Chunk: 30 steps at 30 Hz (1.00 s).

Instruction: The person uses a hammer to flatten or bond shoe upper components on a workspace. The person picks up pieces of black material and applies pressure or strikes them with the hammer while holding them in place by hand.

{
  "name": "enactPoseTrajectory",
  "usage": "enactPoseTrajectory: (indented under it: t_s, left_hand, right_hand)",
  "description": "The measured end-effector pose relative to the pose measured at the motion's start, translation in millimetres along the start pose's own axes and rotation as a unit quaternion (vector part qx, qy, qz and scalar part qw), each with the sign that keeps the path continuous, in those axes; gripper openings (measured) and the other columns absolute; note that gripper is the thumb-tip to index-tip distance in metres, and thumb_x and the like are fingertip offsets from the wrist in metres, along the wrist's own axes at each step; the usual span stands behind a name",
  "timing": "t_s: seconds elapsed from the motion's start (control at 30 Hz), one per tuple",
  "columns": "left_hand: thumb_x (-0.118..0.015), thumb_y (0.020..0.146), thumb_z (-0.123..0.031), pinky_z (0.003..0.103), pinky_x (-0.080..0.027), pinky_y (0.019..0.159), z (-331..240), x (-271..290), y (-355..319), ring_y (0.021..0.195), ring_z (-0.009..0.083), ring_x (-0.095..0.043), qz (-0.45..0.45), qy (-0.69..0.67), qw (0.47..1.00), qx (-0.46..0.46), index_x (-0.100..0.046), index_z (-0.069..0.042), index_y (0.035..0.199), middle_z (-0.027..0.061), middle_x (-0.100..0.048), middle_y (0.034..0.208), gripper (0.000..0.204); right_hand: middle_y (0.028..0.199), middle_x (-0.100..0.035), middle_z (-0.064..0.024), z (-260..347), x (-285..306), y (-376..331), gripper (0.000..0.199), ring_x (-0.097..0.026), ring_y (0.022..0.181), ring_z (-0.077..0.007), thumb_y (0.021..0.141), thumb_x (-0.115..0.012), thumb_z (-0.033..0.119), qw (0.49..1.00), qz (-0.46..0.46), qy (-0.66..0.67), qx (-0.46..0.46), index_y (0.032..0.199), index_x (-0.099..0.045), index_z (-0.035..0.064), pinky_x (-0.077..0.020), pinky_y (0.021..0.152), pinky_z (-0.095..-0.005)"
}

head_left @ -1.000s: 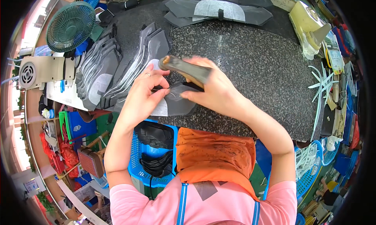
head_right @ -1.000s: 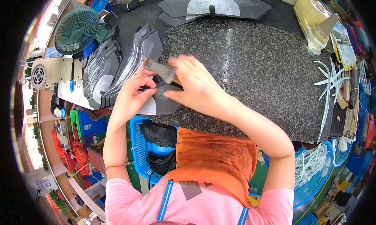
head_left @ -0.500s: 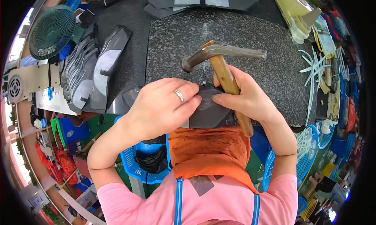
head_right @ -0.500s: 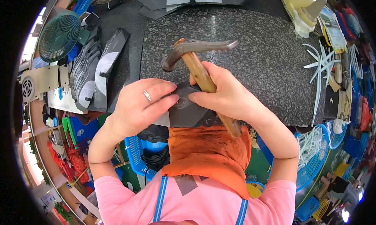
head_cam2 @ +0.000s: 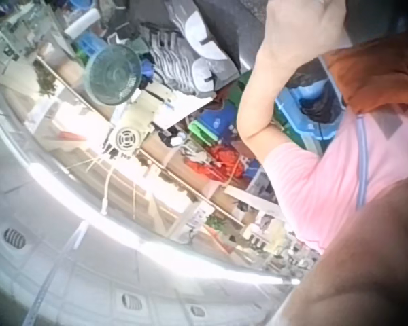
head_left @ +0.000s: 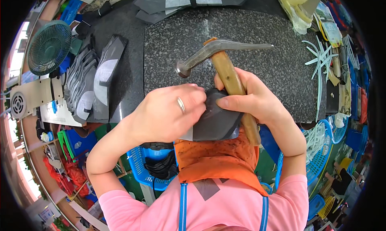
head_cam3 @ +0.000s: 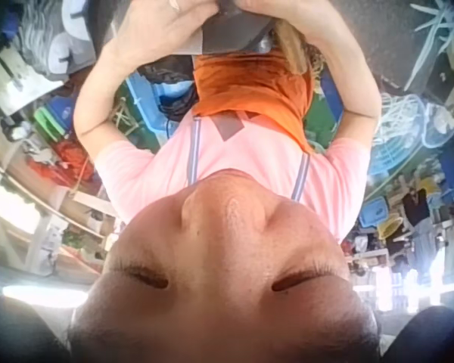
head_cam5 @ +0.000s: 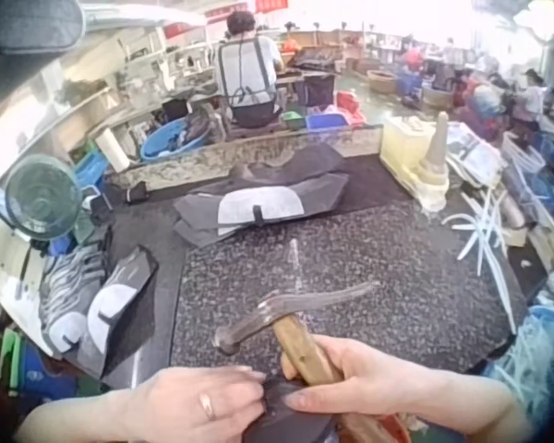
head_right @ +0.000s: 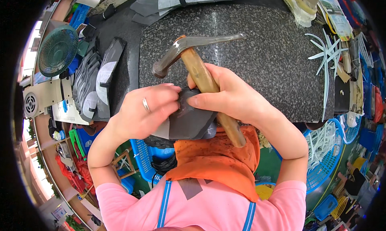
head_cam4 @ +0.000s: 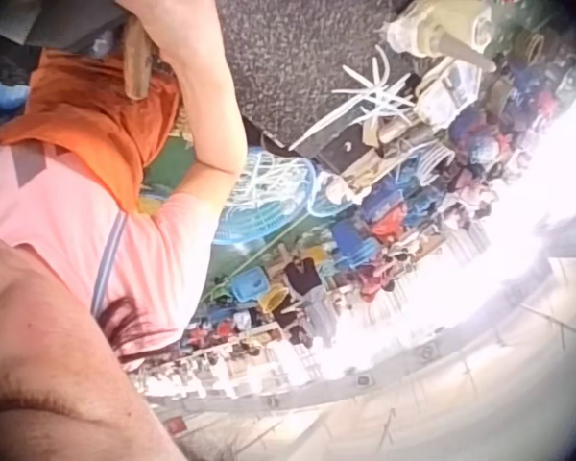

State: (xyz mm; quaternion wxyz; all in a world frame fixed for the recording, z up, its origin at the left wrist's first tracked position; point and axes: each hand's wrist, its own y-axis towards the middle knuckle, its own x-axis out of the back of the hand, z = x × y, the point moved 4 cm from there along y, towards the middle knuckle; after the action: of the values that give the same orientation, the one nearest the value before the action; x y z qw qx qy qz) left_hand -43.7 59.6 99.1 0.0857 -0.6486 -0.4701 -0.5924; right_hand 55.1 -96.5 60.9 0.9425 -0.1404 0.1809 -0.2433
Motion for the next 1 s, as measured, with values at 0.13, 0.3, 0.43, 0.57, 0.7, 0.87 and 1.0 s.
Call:
enactPoseTrajectory:
  t_s: [0.13, 0.3, 0.43, 0.57, 0.7, 0.87, 1.0]
  left_hand:
    - [-0.069, 0.077, -0.001, 0.032, -0.058, 0.071, 15.3, -0.3, 3.3, 0.085, 0.0249, -0.068, -0.025, -0.134, 0.971, 0.196, -0.064, -0.003, 0.094, 0.0091, -0.066, 0.101, 0.019]
    - [-0.07, 0.076, 0.004, 0.033, -0.059, 0.075, 15.7, -5.8, 7.0, 0.088, 0.0278, -0.07, 0.018, -0.197, 0.963, 0.181, -0.067, -0.003, 0.092, 0.0138, -0.066, 0.108, 0.018]
    - [-0.069, 0.074, -0.002, 0.036, -0.06, 0.067, -1.1, -11.4, 12.7, 0.084, 0.0308, -0.07, 0.026, -0.045, 0.998, 0.038, -0.067, 0.003, 0.093, 0.0176, -0.066, 0.105, 0.019]
    - [-0.067, 0.069, -0.007, 0.035, -0.06, 0.07, -10.3, -23.4, 11.4, 0.079, 0.0249, -0.069, -0.033, -0.008, 0.999, 0.008, -0.067, 0.003, 0.083, 0.0128, -0.066, 0.099, 0.017]
    - [-0.07, 0.068, 0.006, 0.036, -0.059, 0.067, -5.4, -24.5, 9.6, 0.082, 0.0287, -0.069, -0.017, -0.103, 0.99, 0.093, -0.067, 0.001, 0.092, 0.0145, -0.067, 0.098, 0.025]
    - [-0.074, 0.073, 0.004, 0.031, -0.057, 0.072, 10.4, -6.5, 9.6, 0.088, 0.0246, -0.069, -0.054, -0.213, 0.946, 0.238, -0.07, -0.006, 0.094, 0.0116, -0.068, 0.101, 0.024]
    - [-0.076, 0.073, -0.002, 0.031, -0.057, 0.067, -3.2, -5.5, 15.5, 0.085, 0.0244, -0.071, -0.026, -0.098, 0.984, 0.148, -0.072, -0.007, 0.095, 0.0117, -0.069, 0.105, 0.022]
  right_hand:
    - [0.095, -0.052, 0.0034, 3.0, 8.0, -5.0, 0.035, -0.047, 0.087, -0.0047, 0.078, -0.075, 0.009, 0.995, -0.022, -0.087, 0.04, 0.105, -0.054, 0.0055, -0.0398, 0.078, -0.0218]
    - [0.096, -0.051, 0.0029, 0.3, 13.5, -11.8, 0.036, -0.046, 0.087, -0.0055, 0.078, -0.075, 0.007, 0.99, -0.004, -0.136, 0.04, 0.107, -0.054, 0.0045, -0.0406, 0.078, -0.0228]
    - [0.095, -0.051, 0.0029, -1.7, 14.5, -12.5, 0.036, -0.046, 0.087, -0.0059, 0.078, -0.075, 0.007, 0.995, -0.009, -0.093, 0.046, 0.106, -0.054, 0.0047, -0.0407, 0.077, -0.0231]
    - [0.094, -0.05, 0.0026, 1.0, 12.7, -11.6, 0.036, -0.045, 0.087, -0.0062, 0.077, -0.076, 0.008, 0.994, 0.006, -0.08, 0.069, 0.105, -0.054, 0.005, -0.0406, 0.077, -0.023]
    - [0.095, -0.05, 0.0022, 2.6, 14.2, -12.6, 0.037, -0.045, 0.087, -0.0061, 0.077, -0.075, 0.008, 0.983, 0.015, -0.133, 0.122, 0.106, -0.053, 0.0049, -0.0398, 0.077, -0.0224]
    - [0.094, -0.05, 0.0021, 6.4, 15.5, -18.2, 0.035, -0.045, 0.086, -0.0059, 0.077, -0.074, 0.006, 0.987, -0.015, -0.126, 0.097, 0.106, -0.053, 0.0049, -0.0393, 0.075, -0.0219]
    - [0.096, -0.055, -0.0023, 3.0, 15.5, -19.4, 0.039, -0.049, 0.088, -0.0093, 0.082, -0.071, 0.008, 0.986, -0.001, -0.135, 0.094, 0.115, -0.052, 0.0015, -0.0443, 0.078, -0.026]
